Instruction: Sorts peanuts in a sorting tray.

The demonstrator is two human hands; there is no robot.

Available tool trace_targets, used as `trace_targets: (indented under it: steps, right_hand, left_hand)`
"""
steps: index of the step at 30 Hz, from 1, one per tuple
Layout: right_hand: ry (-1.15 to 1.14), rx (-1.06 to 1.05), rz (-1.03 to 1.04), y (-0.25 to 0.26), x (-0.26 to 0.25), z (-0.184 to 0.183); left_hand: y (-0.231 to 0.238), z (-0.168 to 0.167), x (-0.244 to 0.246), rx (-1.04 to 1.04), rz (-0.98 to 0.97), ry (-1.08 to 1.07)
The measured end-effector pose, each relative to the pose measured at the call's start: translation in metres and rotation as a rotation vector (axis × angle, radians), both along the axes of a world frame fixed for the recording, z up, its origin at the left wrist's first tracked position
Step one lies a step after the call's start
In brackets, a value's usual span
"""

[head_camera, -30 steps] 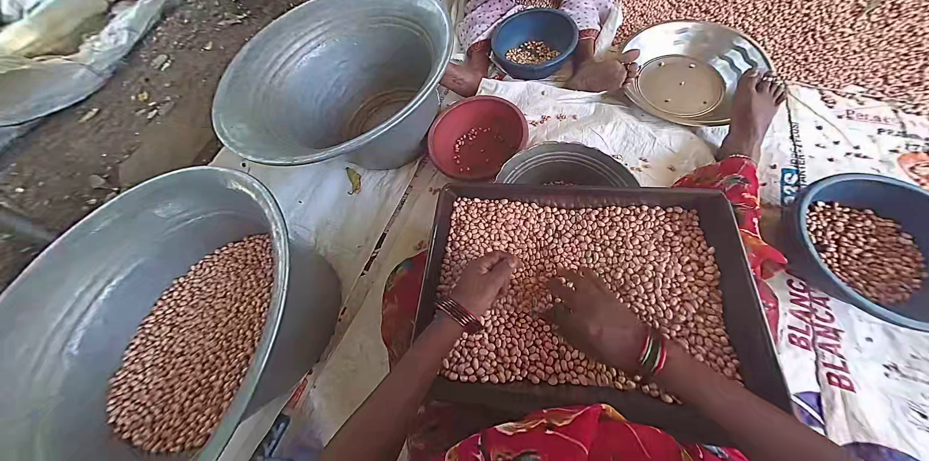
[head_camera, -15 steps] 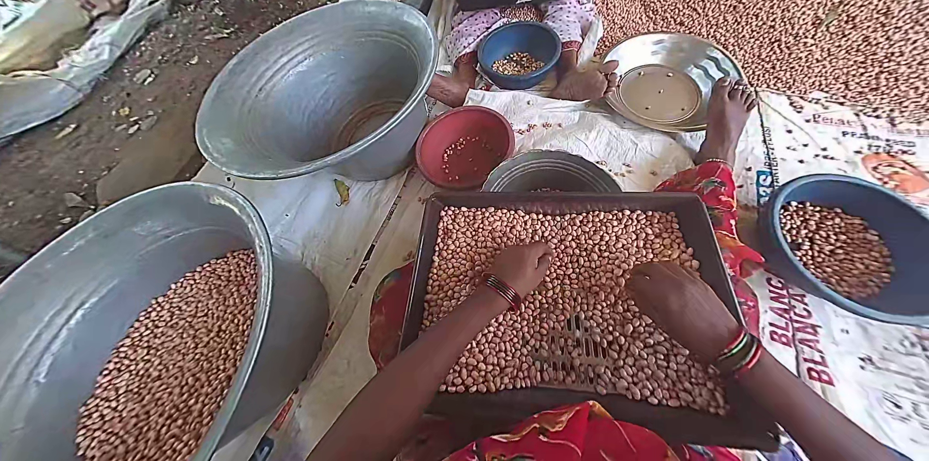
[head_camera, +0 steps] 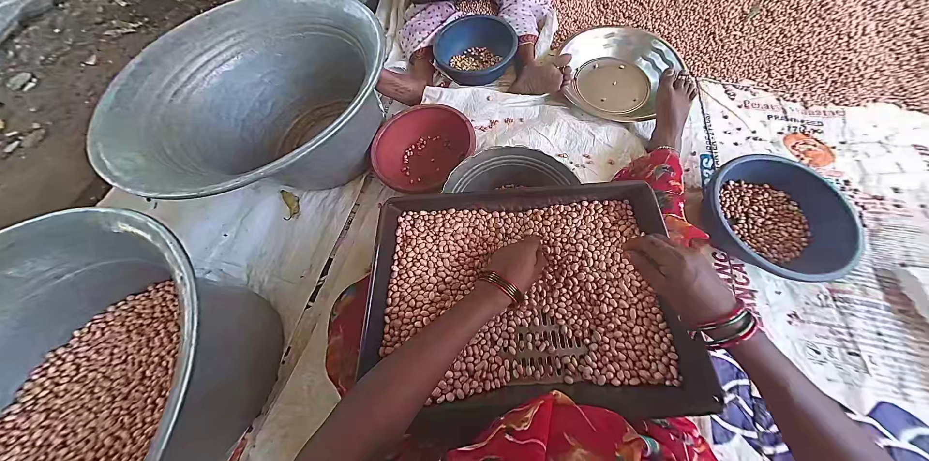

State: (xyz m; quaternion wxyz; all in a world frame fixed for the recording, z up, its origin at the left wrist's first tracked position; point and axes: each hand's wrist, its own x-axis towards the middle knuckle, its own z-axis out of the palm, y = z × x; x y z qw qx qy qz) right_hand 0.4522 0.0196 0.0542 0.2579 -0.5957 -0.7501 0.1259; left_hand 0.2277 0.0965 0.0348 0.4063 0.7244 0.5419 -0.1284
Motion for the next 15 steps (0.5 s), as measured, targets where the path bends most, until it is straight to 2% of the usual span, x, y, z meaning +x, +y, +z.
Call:
trace_targets:
  steps: [3,7,9,12,15]
  right_hand:
    - [-0.137,-0.081,0.047,-0.009,-0.01,-0.016]
    - [-0.392,-0.227,0.055,-0.015,-0.022,-0.035]
    - [-0.375,-0.253,0.048,-0.016,-0.022,-0.034]
    - [-0.284,-0.158,-0.065,-0.014,-0.016,-0.028]
    - [-0.236,-0.344,-0.136,-0.007,-0.017,-0.002]
  left_hand:
    - [-0.009,-0.003,-0.022,-0.078,0.323,-0.37]
    - [-0.037,-0.001,-0.046,-0.35,0.863,-0.924]
    - [-0.05,0.0,-0.055,-0.407,0.989,-1.058]
    - [-0.067,-0.005,-0.067,-0.451,1.069,-1.148]
    - [-0.077,-0.011,-0.075,-0.522,1.074,-1.258]
